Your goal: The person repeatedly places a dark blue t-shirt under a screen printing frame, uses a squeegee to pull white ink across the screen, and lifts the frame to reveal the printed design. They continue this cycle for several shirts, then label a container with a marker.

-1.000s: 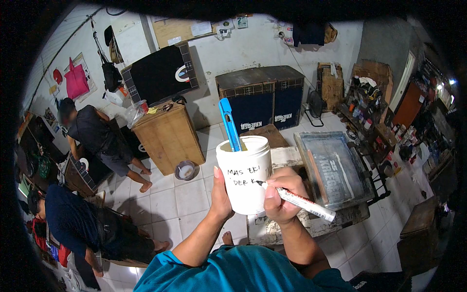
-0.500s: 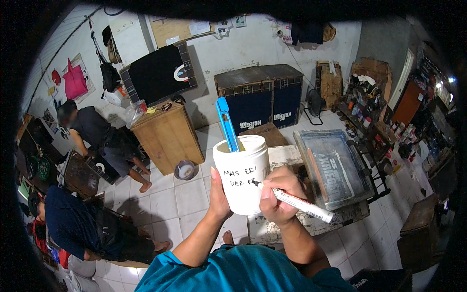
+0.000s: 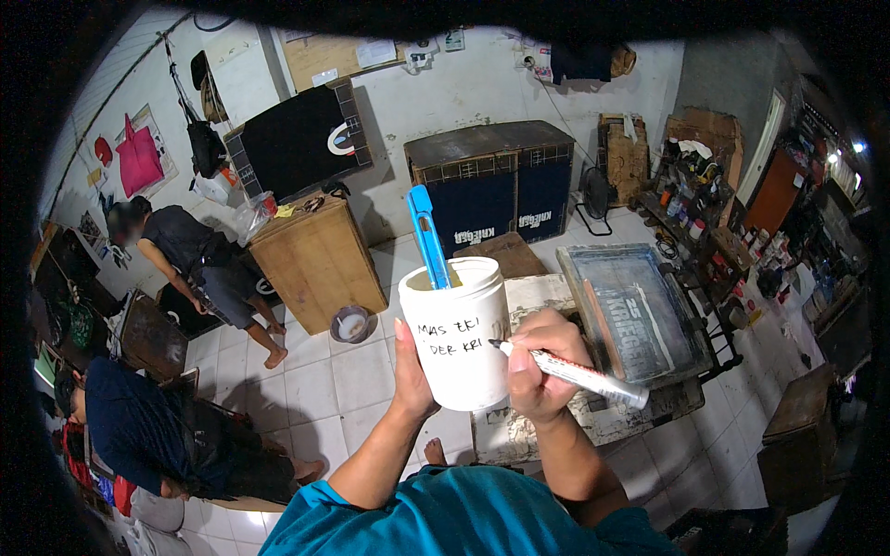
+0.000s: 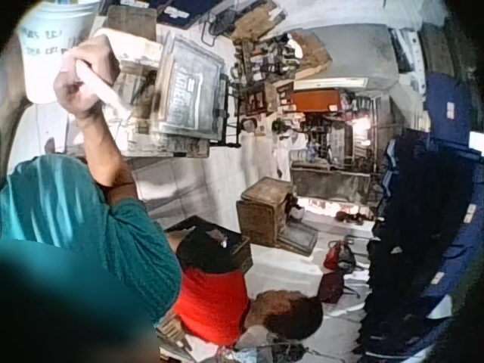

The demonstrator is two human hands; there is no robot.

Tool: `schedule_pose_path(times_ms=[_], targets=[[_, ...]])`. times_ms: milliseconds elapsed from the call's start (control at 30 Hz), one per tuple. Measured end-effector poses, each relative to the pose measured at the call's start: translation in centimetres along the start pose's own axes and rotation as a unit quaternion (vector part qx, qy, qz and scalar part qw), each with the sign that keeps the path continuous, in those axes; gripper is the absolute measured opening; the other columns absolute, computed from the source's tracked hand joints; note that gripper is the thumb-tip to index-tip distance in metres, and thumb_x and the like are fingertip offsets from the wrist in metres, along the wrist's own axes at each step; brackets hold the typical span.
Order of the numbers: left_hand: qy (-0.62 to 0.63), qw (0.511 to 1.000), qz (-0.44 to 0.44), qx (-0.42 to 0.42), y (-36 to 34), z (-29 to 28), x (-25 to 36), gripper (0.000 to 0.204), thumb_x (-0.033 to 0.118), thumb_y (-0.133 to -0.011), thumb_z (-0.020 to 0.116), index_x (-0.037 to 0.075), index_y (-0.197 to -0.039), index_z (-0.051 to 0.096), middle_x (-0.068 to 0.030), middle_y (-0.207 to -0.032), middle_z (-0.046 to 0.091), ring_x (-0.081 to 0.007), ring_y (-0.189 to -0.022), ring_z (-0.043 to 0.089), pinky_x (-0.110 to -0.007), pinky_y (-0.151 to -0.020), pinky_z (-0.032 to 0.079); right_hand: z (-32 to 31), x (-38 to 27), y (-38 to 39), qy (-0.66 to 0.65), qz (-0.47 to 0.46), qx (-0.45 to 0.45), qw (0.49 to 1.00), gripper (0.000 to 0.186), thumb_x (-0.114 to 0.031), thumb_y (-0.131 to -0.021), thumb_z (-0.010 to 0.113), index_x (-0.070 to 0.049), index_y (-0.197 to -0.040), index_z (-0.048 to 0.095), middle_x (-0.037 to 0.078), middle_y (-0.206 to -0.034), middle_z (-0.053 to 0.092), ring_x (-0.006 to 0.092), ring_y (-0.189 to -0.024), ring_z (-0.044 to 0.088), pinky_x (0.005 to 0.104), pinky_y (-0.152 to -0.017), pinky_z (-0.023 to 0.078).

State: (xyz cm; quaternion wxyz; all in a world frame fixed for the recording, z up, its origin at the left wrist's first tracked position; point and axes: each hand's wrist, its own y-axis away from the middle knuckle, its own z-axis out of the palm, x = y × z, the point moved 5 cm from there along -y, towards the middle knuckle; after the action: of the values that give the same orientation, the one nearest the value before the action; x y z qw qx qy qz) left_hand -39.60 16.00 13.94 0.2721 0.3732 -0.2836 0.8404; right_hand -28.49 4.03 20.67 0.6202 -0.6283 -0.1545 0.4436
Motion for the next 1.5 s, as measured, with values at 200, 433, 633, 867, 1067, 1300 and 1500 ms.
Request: schedule_pose_path(times_ms=[200,433,633,867,1067,1300,1500], targets=[[-0.024,0.999,0.005,-0.022,-0.1,0.3,0.2,0.080,0.064,-0.106,0.016,0.001,-0.151,0.040,-0.0183,-0.140,0.059,-0.0287,-0.123,0.063,-0.043,-0.105,0.051,0.1,0.3,-0.2,0.000,0.011,-0.014,1.000,0.018,-0.013,-0.089,0.064,-0.002,-0.100,0.057,0.010,-0.076,0.060,0.0194,-0.062,0.057,0.0317,-0.058,0.047],[0.009,0.999,0.001,-0.039,0.0,0.5,0.3,0.080,0.063,-0.107,0.015,0.001,-0.151,0.039,-0.0185,-0.140,0.059,-0.0286,-0.123,0.063,-0.043,-0.106,0.051,0.1,0.3,-0.1,-0.018,0.016,-0.012,1.000,0.018,-0.012,-0.087,0.065,-0.002,-0.099,0.057,0.009,-0.077,0.060,0.0182,-0.063,0.056,0.0302,-0.058,0.046],[0.009,0.999,0.010,-0.029,-0.1,0.2,0.2,0.080,0.063,-0.107,0.016,0.001,-0.151,0.039,-0.0178,-0.140,0.059,-0.0286,-0.124,0.063,-0.043,-0.106,0.051,0.3,0.3,-0.2,-0.002,0.009,-0.012,1.000,0.019,-0.015,-0.090,0.066,-0.001,-0.099,0.057,0.008,-0.077,0.060,0.0179,-0.063,0.056,0.0303,-0.059,0.046],[-0.013,1.000,-0.008,0.003,-0.1,-0.3,-0.3,0.082,0.067,-0.105,0.019,0.003,-0.151,0.040,-0.0180,-0.142,0.058,-0.0304,-0.124,0.062,-0.044,-0.106,0.050,-0.2,0.6,0.1,-0.025,0.007,0.018,0.999,0.020,-0.017,-0.091,0.064,-0.001,-0.098,0.056,0.009,-0.078,0.060,0.0164,-0.063,0.055,0.0296,-0.059,0.046],[-0.004,1.000,-0.003,-0.016,-0.1,-0.3,-0.1,0.082,0.067,-0.105,0.019,0.003,-0.152,0.039,-0.0167,-0.144,0.056,-0.0290,-0.127,0.061,-0.043,-0.107,0.050,-0.2,1.2,0.5,-0.041,0.038,0.032,0.998,0.018,-0.014,-0.089,0.064,-0.001,-0.098,0.056,0.009,-0.080,0.060,0.0150,-0.066,0.055,0.0290,-0.060,0.046],[-0.020,1.000,0.010,-0.019,0.0,-0.4,0.0,0.079,0.065,-0.106,0.019,0.005,-0.153,0.038,-0.0154,-0.144,0.056,-0.0273,-0.127,0.060,-0.043,-0.107,0.049,0.1,0.9,0.2,-0.022,0.028,0.013,0.999,0.018,-0.015,-0.090,0.064,-0.001,-0.098,0.056,0.009,-0.079,0.061,0.0163,-0.065,0.056,0.0298,-0.059,0.047],[-0.017,1.000,0.014,-0.022,0.1,-0.9,-0.1,0.077,0.065,-0.106,0.020,0.007,-0.154,0.036,-0.0147,-0.145,0.055,-0.0282,-0.127,0.060,-0.043,-0.108,0.049,0.3,0.7,0.2,-0.030,0.022,-0.002,0.999,0.017,-0.016,-0.091,0.064,-0.001,-0.097,0.057,0.009,-0.078,0.061,0.0171,-0.064,0.056,0.0298,-0.059,0.046]])
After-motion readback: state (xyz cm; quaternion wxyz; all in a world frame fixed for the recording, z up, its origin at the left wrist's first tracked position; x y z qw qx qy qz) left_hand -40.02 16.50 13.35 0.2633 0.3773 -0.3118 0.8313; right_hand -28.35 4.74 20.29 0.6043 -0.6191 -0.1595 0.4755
